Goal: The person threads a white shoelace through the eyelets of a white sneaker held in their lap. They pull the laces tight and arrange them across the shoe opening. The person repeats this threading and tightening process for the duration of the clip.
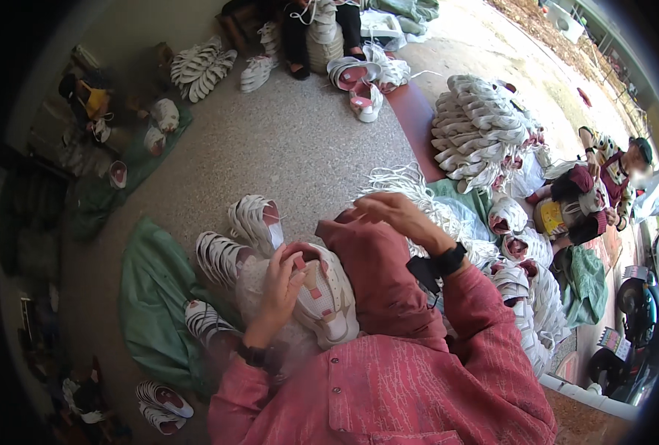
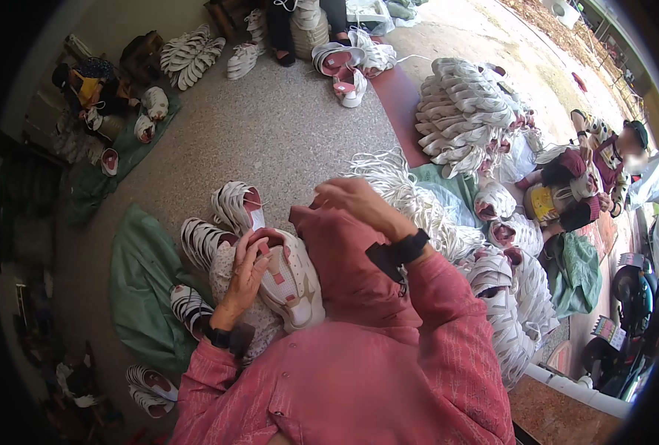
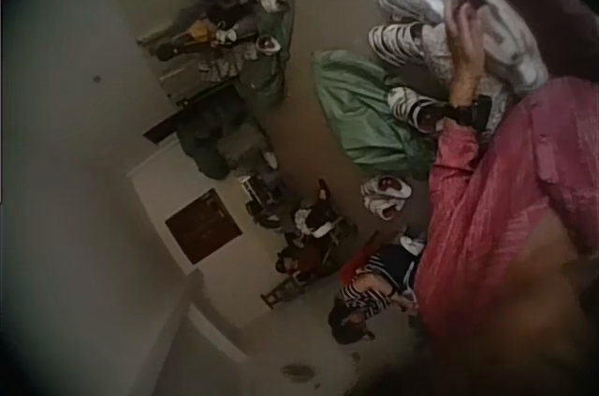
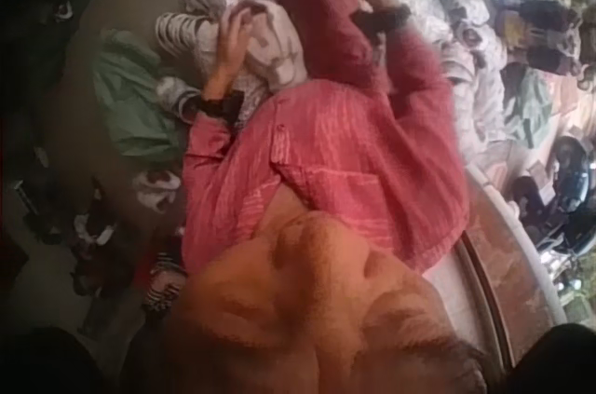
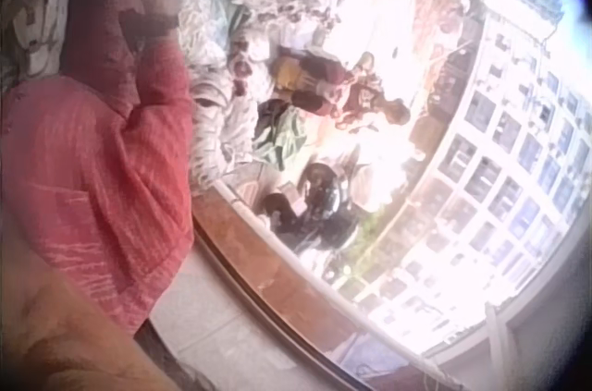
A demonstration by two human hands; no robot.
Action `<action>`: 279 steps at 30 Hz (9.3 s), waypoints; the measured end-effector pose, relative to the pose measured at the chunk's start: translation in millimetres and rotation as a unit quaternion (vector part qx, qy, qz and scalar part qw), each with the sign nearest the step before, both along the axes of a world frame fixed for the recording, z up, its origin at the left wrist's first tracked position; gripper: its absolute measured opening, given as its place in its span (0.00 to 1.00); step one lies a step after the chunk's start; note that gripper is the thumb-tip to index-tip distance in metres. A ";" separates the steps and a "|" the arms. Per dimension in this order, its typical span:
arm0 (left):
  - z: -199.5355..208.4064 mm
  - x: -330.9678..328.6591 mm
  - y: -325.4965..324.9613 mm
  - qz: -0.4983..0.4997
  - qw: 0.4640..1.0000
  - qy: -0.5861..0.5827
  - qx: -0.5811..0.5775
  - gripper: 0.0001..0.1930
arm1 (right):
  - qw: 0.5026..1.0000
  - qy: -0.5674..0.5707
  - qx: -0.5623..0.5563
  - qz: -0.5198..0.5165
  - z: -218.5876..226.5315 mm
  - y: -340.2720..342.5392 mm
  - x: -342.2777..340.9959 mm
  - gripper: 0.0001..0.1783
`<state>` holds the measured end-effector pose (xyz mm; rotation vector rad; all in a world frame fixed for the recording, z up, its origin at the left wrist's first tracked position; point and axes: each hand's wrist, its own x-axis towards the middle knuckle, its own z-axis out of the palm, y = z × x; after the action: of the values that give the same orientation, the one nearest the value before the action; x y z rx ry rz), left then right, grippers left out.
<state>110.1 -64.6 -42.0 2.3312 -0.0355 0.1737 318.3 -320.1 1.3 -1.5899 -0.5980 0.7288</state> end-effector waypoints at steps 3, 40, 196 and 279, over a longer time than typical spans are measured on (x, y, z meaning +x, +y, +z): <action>21.8 2.2 -19.0 0.049 0.996 -0.021 0.077 0.26 | 0.976 0.080 0.036 -0.200 -32.1 -91.4 43.0 0.22; 30.1 58.2 -45.4 -0.089 0.988 -0.038 0.123 0.32 | 0.875 -0.229 0.307 -0.295 167.2 -149.7 173.1 0.24; -16.4 -13.8 -33.0 0.106 0.993 -0.053 0.015 0.23 | 0.873 -0.431 -0.195 0.119 -56.1 61.3 -106.7 0.15; -3.6 -51.5 -27.9 -0.043 0.987 0.041 -0.148 0.11 | 0.832 -0.520 -0.005 0.191 -47.9 20.9 -141.3 0.09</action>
<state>58.6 -92.6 -45.6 2.0334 -0.0657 0.0362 177.0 -299.3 -46.5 -1.8247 -1.7440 0.0569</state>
